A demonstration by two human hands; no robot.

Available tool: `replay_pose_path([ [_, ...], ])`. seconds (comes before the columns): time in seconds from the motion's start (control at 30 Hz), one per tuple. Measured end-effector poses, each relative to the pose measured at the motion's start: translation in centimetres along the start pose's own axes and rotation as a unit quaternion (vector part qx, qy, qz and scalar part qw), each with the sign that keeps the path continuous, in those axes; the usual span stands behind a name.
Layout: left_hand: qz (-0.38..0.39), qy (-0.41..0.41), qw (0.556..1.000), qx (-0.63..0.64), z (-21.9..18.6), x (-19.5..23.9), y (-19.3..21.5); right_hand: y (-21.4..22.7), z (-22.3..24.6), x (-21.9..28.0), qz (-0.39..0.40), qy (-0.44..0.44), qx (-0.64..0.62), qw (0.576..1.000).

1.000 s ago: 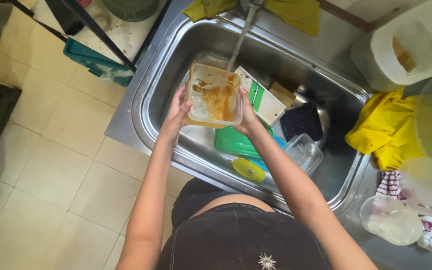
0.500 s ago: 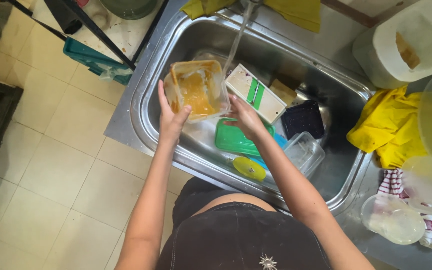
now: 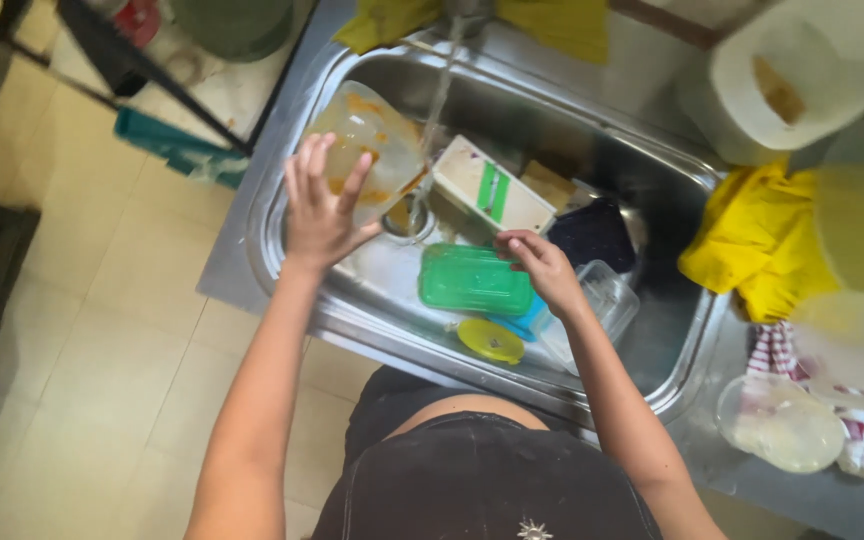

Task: Washing and rinsing plastic food containers and lids in a kitchen sink using a sponge and running water.

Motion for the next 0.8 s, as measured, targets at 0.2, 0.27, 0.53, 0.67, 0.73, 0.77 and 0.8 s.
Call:
replay_pose_path([
  [0.2, 0.038, 0.169, 0.984, 0.034, -2.4, -1.6, 4.4, 8.7, 6.7, 3.6, -0.171, 0.243, 0.230, 0.927],
  [0.27, 0.013, 0.288, 0.951, 0.115, -3.7, -0.1, 4.6, 14.0, 11.1, 4.8, -0.262, 0.284, 0.235, 0.892],
  [0.53, 0.096, 0.631, 0.680, 0.361, -8.4, -0.6, 5.5, 31.7, 19.5, -5.3, -0.320, 0.081, 0.326, 0.886],
  [0.67, 0.072, 0.690, 0.524, 0.494, -11.3, -1.3, 4.2, 33.8, 18.8, -12.3, -0.097, -0.143, 0.513, 0.841],
  [0.73, 0.061, 0.704, 0.471, 0.528, -12.6, -1.6, 3.8, 33.5, 19.6, -13.3, -0.085, -0.196, 0.546, 0.810],
  [0.77, 0.061, 0.712, 0.451, 0.535, -13.1, -1.6, 3.6, 33.1, 20.3, -13.1, -0.088, -0.228, 0.551, 0.798],
  [0.8, 0.064, 0.719, 0.432, 0.541, -13.6, -1.6, 3.5, 32.7, 20.7, -12.9, -0.089, -0.261, 0.555, 0.785],
])
Point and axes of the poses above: each hand's wrist, its own x-axis away from the middle knuckle, its own y-axis out of the back of the hand, z = x × y, the point moved 1 cm from there along -x, towards the middle knuckle, and after that the axes turned 12 degrees about -y, right-handed, at the moved point
